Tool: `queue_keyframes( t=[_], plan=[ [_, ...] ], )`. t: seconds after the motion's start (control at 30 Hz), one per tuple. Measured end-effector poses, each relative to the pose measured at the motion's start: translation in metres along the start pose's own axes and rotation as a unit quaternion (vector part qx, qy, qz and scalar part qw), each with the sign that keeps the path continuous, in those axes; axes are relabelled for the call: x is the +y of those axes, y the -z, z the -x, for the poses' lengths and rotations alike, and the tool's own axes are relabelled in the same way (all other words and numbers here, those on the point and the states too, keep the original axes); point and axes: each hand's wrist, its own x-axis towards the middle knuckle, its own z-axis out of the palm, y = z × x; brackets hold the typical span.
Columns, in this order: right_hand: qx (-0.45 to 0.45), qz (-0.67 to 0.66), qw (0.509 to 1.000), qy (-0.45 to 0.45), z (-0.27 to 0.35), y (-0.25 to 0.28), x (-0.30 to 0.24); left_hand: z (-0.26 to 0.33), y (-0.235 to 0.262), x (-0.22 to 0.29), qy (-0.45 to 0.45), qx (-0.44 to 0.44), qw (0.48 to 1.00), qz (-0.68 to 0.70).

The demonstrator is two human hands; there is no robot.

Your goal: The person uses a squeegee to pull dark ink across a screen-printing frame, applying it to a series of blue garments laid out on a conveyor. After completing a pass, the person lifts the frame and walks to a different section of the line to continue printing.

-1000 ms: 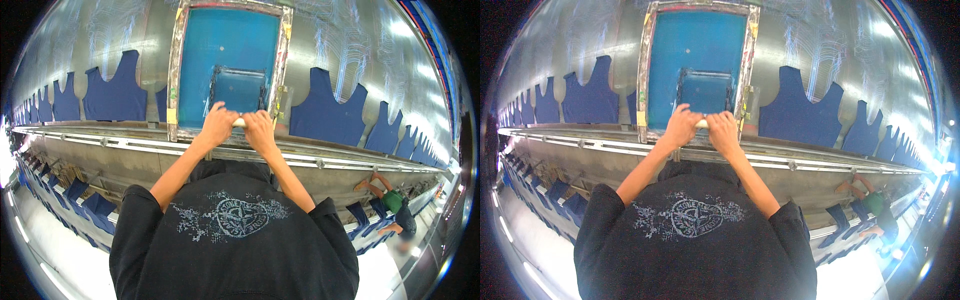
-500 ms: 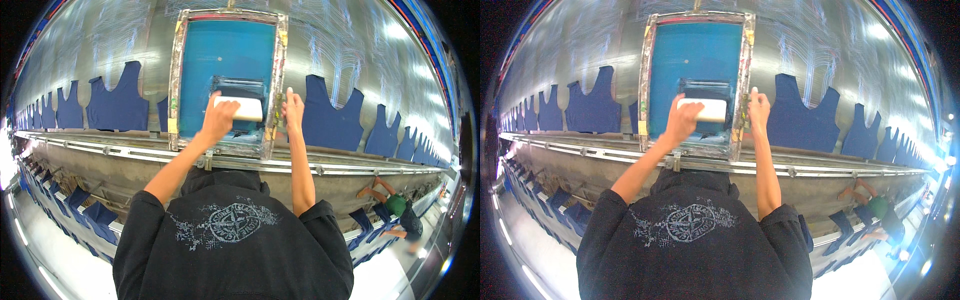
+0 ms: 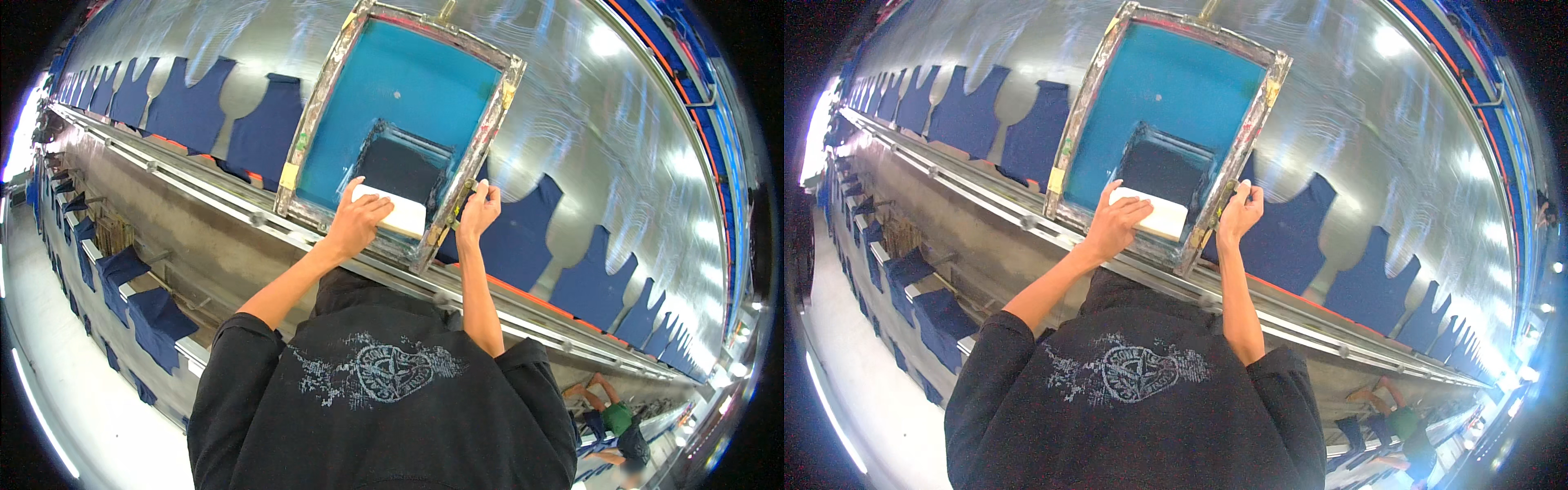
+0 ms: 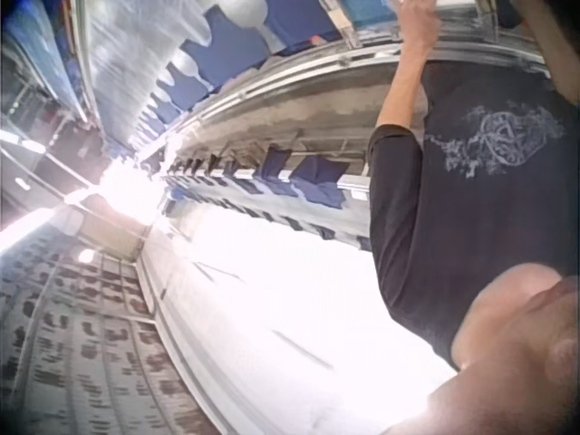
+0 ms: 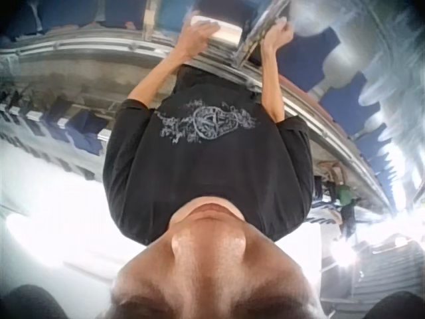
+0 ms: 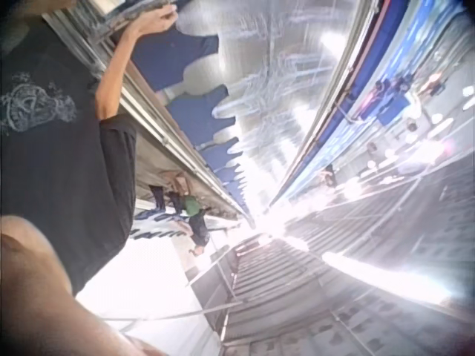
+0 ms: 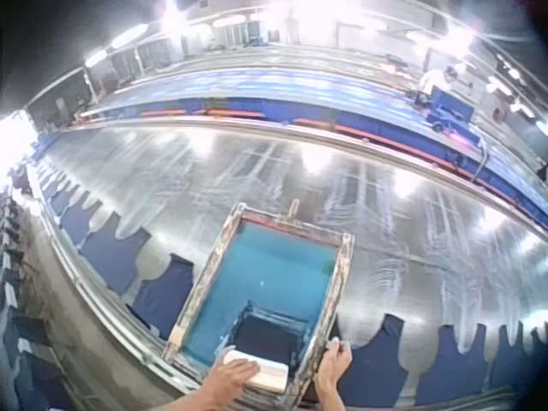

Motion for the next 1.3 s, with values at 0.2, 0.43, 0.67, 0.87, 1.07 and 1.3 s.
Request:
queue_keyframes(
  t=[0.2, 0.43, 0.67, 0.87, 1.07, 1.3],
  plan=[
    [0.006, 0.05, 0.998, 0.037, 0.059, -0.134, 0.015, 0.03, 0.062, -0.131, 0.0, 0.026, 1.0, 0.008],
    [0.02, 0.254, 0.965, 0.066, 0.061, -0.145, 0.002, 0.006, 0.078, -0.154, -0.023, -0.089, 0.995, 0.036],
    [-0.219, 0.329, 0.839, 0.374, 0.055, -0.18, -0.088, -0.113, 0.094, -0.192, -0.054, -0.151, 0.987, -0.03],
    [-0.34, 0.443, 0.752, 0.35, 0.068, -0.215, -0.08, -0.114, 0.079, -0.196, -0.046, -0.075, 0.996, 0.022],
    [-0.359, 0.453, 0.761, 0.297, 0.173, -0.166, -0.048, -0.004, 0.089, -0.16, -0.05, -0.158, 0.986, 0.001],
    [-0.169, 0.31, 0.893, 0.28, 0.136, -0.137, -0.066, -0.069, 0.106, -0.185, -0.037, -0.218, 0.975, -0.018]
  ],
)
